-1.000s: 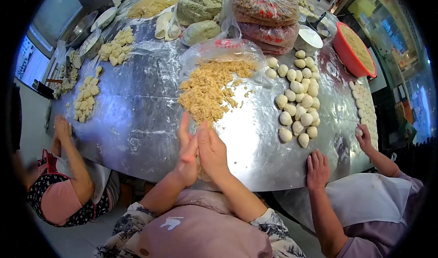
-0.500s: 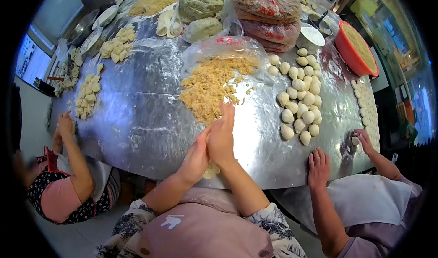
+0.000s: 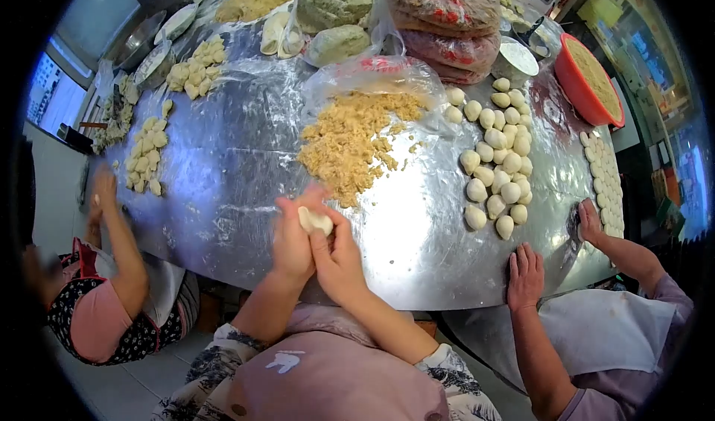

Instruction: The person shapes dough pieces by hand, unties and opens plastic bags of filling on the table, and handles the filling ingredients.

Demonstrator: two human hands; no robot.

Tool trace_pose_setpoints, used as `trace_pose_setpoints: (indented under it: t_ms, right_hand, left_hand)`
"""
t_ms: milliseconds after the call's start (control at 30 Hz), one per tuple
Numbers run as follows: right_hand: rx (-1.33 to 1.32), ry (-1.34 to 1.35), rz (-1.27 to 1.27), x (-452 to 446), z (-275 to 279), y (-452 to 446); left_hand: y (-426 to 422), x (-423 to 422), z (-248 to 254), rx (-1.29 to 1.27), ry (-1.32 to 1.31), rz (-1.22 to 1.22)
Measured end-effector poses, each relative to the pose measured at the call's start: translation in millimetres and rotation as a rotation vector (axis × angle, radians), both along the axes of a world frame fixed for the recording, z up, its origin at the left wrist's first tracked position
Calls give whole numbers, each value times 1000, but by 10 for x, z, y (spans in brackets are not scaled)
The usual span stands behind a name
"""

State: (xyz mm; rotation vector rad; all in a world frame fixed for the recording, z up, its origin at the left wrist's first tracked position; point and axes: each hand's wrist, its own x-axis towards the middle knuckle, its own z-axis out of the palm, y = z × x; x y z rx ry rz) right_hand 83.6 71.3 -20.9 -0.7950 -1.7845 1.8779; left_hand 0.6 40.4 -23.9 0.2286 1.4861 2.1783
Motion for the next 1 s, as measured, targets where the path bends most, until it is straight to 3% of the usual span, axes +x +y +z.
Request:
trace_pose_setpoints:
  t_ms: [33,67,133,167,233,333,433,500,600,667,733,800,833,967,1000]
  right_hand:
    - [90,2,-85,-15,78,27]
    - [13,-3,-66,6,100,100]
    - [-134,-63,144,115,96,263]
    - [-168,-78,184,114,120,248]
    - [-237,-113,267,96,195,186]
    - [390,6,53,-11,12,56]
    - [17,-55,5,15,96,98]
    - [-310,-163,191,101,142,257]
    - [-286,-112,287,174,102,334]
    - [212,-2,98,52,137,103]
    - [298,67,-81,-80,59,35]
    - [-188,-27,35,80,183,161]
    - [-277,-10,89,102,229,224]
    - [-333,-77,216,157,99,188]
    - [-75,-19,122,95,53,135]
  left_hand:
    - [-15,11,67,131,-136,-12]
    - [-29,10,172,265,-269,-23]
    - [-98,-38,206,272,-291,-168]
    - [-236,-84,86,140,-187,-301]
    - [-263,-83,-78,127,7,-409]
    - [-205,-56,-116,4,8,-254]
    - [-131,26,116,383,-305,-215]
    - [-235,3,19,323,-141,-354]
    - [-298,-47,31,26,21,-481]
    - [-237,-45,-78,81,135,-385]
    - [-209,-20,-31,180,32,-328]
    - [-126,88,101,373,-165,-217]
    - [-129,99,120,317,-118,-229]
    - [-244,27,-9,57,167,-426]
    - [-233,12,1,44,177,-417]
